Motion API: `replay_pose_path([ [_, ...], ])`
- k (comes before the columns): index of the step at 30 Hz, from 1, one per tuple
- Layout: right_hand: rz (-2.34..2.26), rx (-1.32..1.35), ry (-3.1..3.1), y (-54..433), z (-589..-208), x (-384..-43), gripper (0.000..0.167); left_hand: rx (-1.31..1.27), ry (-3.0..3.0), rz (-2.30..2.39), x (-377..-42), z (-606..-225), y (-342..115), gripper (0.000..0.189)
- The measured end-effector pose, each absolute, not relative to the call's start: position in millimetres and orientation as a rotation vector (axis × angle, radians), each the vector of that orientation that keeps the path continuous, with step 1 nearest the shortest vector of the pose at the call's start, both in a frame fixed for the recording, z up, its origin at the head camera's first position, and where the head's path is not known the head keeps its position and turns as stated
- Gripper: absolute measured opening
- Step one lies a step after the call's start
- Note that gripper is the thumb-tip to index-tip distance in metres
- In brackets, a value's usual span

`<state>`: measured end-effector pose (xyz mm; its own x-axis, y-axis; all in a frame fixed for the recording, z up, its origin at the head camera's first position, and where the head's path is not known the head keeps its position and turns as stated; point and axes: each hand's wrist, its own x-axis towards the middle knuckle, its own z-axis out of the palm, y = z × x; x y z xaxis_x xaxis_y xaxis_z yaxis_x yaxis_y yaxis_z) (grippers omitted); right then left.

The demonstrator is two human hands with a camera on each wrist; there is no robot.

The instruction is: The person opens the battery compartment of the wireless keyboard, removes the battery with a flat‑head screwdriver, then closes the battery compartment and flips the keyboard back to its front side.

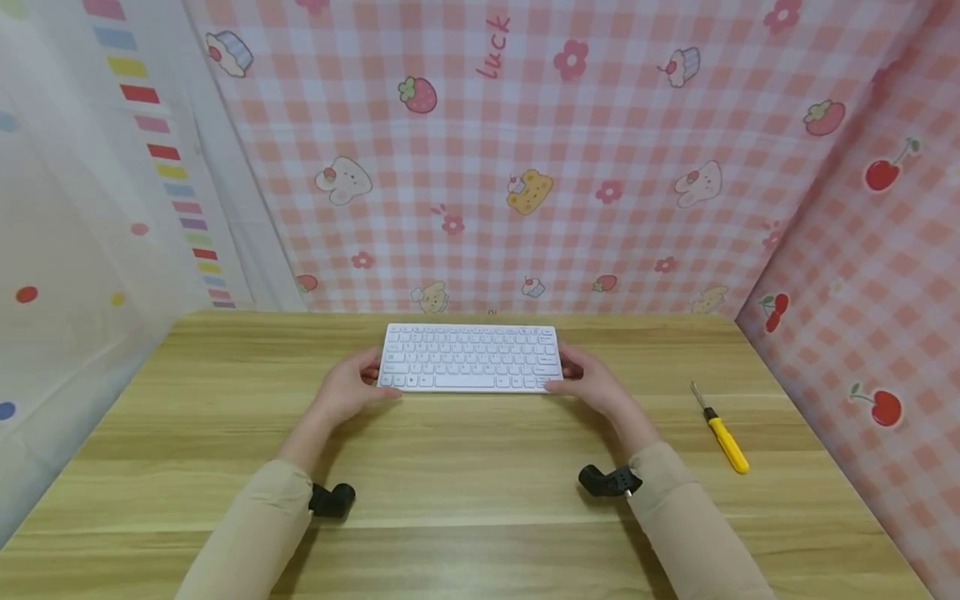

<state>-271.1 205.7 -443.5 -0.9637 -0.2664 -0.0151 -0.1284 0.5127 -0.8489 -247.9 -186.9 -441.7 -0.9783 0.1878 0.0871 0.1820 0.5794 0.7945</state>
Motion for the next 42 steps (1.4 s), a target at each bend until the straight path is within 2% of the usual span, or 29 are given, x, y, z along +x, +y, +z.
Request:
replay_pose_path([
  [5,-1.517,-0.362,2.559,208.4,-443.6,-266.8,0.075,0.349,2.789,1.382,-245.7,-441.0,-188.0,0.066],
  [10,-1.537,-0.37,2.546,211.5,-443.7,-259.2,0.073,0.443,2.824,1.307,-243.3,-442.8,-190.6,0.051],
  [12,-1.484,-0.378,2.585,212.6,-444.4,-256.6,0.074,0.47,2.818,1.304,-242.2,-444.3,-192.3,0.055],
  [17,-1.345,-0.479,2.662,215.9,-448.3,-250.8,0.084,0.502,2.752,1.351,-238.2,-446.0,-196.5,0.09],
  [19,-1.301,-0.519,2.683,217.1,-449.6,-248.3,0.087,0.511,2.736,1.346,-236.5,-445.9,-197.9,0.095],
  [29,-1.218,-0.59,2.733,222.1,-450.8,-235.3,0.092,0.562,2.674,1.34,-227.7,-440.9,-200.3,0.093],
  [35,-1.247,-0.647,2.702,226.0,-450.6,-225.7,0.091,0.599,2.647,1.348,-217.4,-438.8,-202.9,0.077],
  [42,-1.199,-0.652,2.698,231.6,-449.8,-215.2,0.089,0.561,2.581,1.393,-204.3,-436.9,-204.1,0.089],
])
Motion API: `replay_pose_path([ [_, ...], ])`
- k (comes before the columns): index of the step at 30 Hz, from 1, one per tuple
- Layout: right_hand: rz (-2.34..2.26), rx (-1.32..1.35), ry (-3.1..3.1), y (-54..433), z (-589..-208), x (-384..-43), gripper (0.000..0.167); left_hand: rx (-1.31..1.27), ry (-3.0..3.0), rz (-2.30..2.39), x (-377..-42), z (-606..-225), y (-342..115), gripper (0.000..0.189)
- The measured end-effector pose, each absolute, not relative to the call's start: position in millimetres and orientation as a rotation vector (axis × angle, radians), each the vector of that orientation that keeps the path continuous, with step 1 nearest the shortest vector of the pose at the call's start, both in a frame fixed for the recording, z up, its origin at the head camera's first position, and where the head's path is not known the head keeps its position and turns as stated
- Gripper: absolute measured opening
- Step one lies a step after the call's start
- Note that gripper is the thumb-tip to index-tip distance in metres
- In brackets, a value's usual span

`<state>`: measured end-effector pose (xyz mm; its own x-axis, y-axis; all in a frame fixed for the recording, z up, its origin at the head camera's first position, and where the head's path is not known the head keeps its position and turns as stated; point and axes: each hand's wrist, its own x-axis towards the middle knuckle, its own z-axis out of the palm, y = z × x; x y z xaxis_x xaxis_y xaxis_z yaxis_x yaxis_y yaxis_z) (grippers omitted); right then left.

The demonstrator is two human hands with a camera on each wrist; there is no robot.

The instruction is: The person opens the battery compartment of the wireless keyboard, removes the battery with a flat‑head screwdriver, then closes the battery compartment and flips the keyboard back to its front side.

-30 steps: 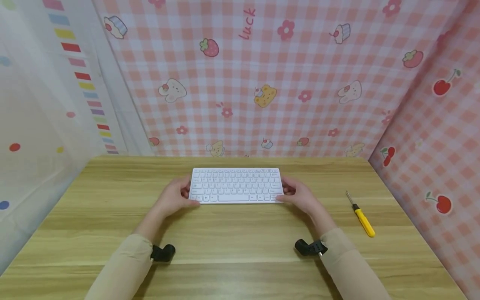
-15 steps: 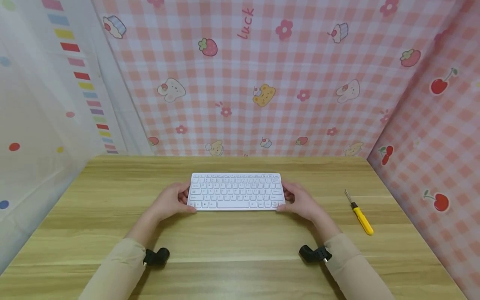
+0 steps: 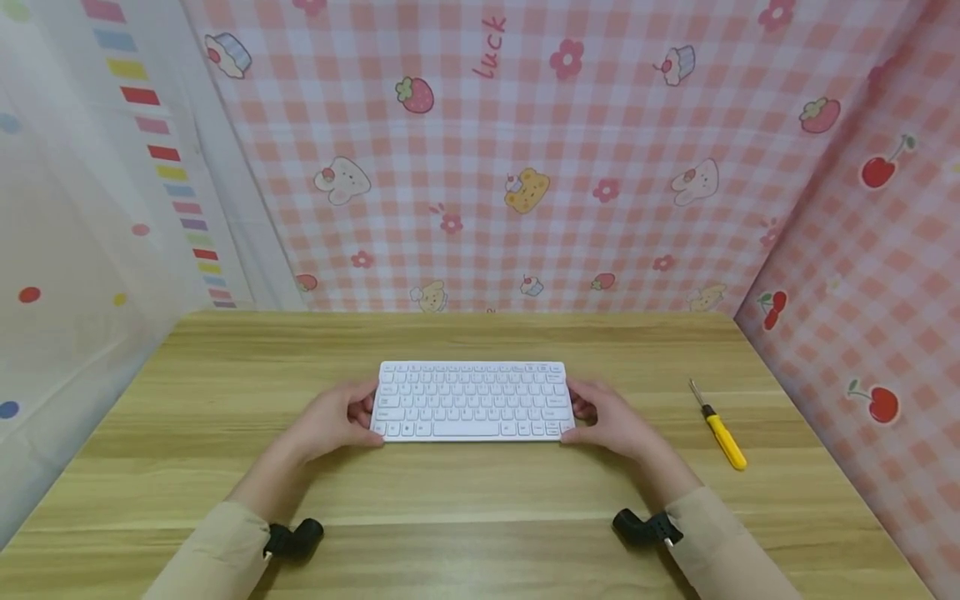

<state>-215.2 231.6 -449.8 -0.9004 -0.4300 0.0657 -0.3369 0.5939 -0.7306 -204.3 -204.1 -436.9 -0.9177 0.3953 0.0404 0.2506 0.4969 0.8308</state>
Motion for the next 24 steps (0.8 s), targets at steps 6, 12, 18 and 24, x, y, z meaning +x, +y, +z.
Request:
replay_pose_path([
  [6,-1.224,-0.621,2.657,234.4,-448.8,-201.8,0.09,0.551,2.537,1.399,-192.4,-434.0,-203.6,0.088],
  [12,-1.207,-0.635,2.663,237.1,-447.8,-193.7,0.089,0.563,2.529,1.369,-183.2,-432.3,-204.8,0.088],
  [18,-1.208,-0.655,2.666,238.2,-446.3,-186.3,0.087,0.583,2.512,1.362,-176.2,-432.3,-205.1,0.088],
  [24,-1.244,-0.658,2.639,238.4,-445.2,-181.8,0.085,0.579,2.515,1.364,-171.0,-432.7,-206.1,0.087],
])
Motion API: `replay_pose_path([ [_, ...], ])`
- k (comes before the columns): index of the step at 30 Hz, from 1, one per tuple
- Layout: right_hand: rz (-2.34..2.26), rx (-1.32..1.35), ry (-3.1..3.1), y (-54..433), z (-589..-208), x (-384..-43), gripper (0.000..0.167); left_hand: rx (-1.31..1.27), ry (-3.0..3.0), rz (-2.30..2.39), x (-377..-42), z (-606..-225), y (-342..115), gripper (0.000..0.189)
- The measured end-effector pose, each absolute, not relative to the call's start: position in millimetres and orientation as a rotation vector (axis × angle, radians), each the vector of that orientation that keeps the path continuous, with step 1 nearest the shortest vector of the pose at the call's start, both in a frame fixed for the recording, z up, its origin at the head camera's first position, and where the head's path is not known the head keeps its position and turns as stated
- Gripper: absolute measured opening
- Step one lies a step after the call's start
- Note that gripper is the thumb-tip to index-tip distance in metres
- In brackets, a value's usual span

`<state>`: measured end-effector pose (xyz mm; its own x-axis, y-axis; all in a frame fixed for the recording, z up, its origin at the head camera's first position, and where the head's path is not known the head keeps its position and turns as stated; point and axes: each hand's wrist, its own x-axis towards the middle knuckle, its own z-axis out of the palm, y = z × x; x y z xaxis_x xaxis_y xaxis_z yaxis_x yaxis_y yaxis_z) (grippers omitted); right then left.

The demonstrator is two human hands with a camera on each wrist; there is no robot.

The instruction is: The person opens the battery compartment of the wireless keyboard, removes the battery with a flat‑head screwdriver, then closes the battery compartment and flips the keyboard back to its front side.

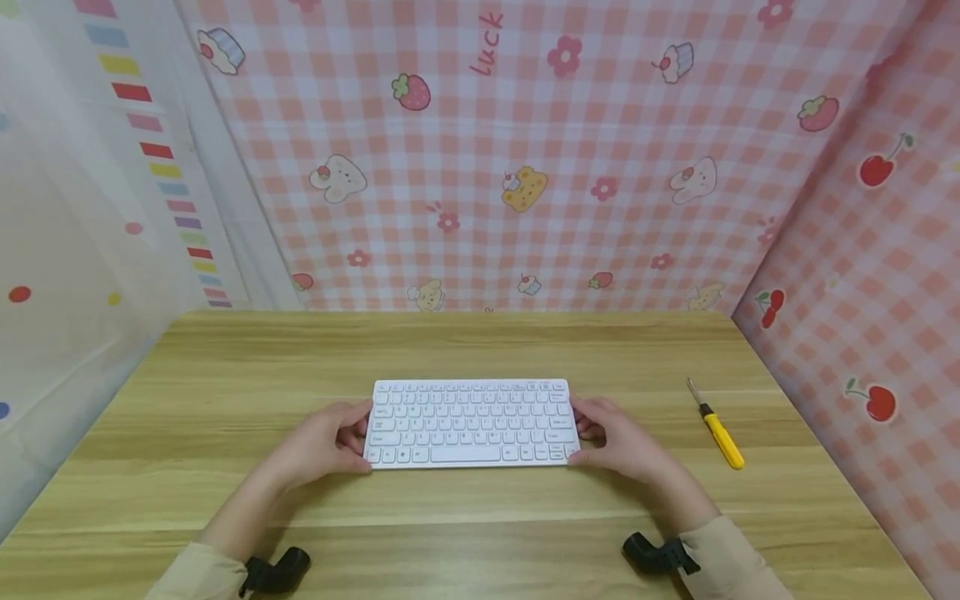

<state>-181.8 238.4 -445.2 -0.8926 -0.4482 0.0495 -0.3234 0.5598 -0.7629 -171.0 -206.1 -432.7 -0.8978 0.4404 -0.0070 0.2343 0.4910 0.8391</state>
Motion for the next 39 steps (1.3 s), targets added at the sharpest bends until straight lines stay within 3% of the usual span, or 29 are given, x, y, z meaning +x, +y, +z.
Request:
replay_pose_path([
  [22,-1.224,-0.688,2.632,237.8,-444.7,-172.1,0.088,0.587,2.443,1.403,-164.0,-427.9,-212.7,0.089],
  [27,-1.298,-0.685,2.589,238.7,-443.7,-171.8,0.084,0.681,2.646,1.201,-167.6,-414.9,-211.2,0.074],
  [32,-1.312,-0.689,2.571,238.9,-441.4,-171.6,0.078,0.751,2.829,1.049,-170.9,-397.2,-192.4,0.063],
  [39,-1.321,-0.7,2.558,238.3,-442.6,-171.6,0.077,0.917,2.835,1.02,-173.9,-392.8,-141.8,0.073],
])
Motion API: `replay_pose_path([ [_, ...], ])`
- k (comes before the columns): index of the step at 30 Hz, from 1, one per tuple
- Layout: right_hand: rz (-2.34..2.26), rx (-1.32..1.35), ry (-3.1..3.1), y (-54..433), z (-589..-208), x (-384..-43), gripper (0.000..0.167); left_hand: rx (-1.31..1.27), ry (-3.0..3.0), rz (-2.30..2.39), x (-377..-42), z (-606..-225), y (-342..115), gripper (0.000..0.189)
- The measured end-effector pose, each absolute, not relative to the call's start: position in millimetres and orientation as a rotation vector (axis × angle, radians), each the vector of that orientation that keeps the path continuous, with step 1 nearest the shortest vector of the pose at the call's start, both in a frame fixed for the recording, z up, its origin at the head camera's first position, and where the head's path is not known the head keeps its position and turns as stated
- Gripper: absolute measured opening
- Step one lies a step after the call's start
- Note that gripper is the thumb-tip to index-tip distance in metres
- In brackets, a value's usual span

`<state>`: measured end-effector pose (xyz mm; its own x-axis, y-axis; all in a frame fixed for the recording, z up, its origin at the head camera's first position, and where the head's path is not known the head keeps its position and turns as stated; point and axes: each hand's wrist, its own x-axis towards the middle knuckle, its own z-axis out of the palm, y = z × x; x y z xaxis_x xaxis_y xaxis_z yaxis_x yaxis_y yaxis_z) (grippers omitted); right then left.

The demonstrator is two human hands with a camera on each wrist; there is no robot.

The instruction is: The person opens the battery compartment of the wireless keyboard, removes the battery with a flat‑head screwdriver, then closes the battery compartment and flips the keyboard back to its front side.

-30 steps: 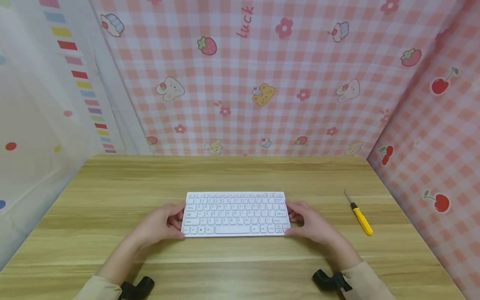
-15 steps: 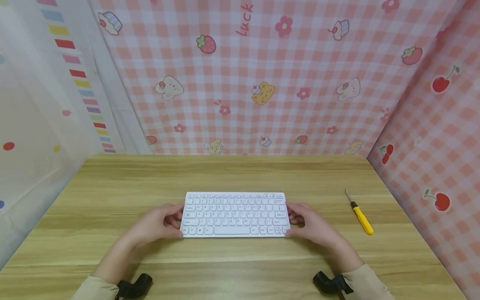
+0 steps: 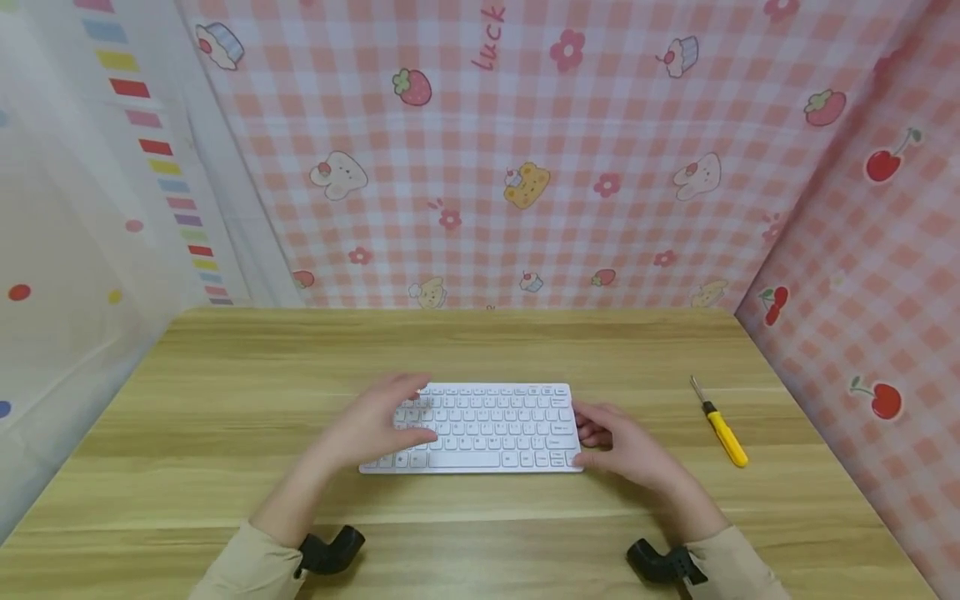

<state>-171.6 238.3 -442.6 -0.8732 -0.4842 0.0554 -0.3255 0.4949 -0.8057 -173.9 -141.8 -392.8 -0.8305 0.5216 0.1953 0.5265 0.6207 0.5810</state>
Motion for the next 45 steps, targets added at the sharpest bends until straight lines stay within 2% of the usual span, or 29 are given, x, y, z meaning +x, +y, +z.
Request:
replay_pose_path([
  [7,-1.354,-0.69,2.546,239.6,-447.4,-172.9,0.076,-1.046,-2.851,-0.977,-179.6,-400.7,-90.6,0.091],
  [13,-1.433,-0.691,2.544,242.1,-443.7,-172.9,0.066,-1.171,-2.812,-0.831,-185.7,-414.3,-53.0,0.115],
  [23,-1.407,-0.616,2.652,262.1,-433.1,-175.2,0.06,-1.108,-2.916,-0.654,-195.1,-426.9,-7.8,0.134],
  [30,-1.412,-0.586,2.675,278.4,-432.8,-178.1,0.063,-1.102,-2.981,-0.52,-199.0,-426.9,13.6,0.136],
  [45,-1.366,-0.544,2.668,306.2,-432.9,-180.6,0.065,-1.142,-2.941,-0.241,-205.2,-435.7,27.5,0.132],
])
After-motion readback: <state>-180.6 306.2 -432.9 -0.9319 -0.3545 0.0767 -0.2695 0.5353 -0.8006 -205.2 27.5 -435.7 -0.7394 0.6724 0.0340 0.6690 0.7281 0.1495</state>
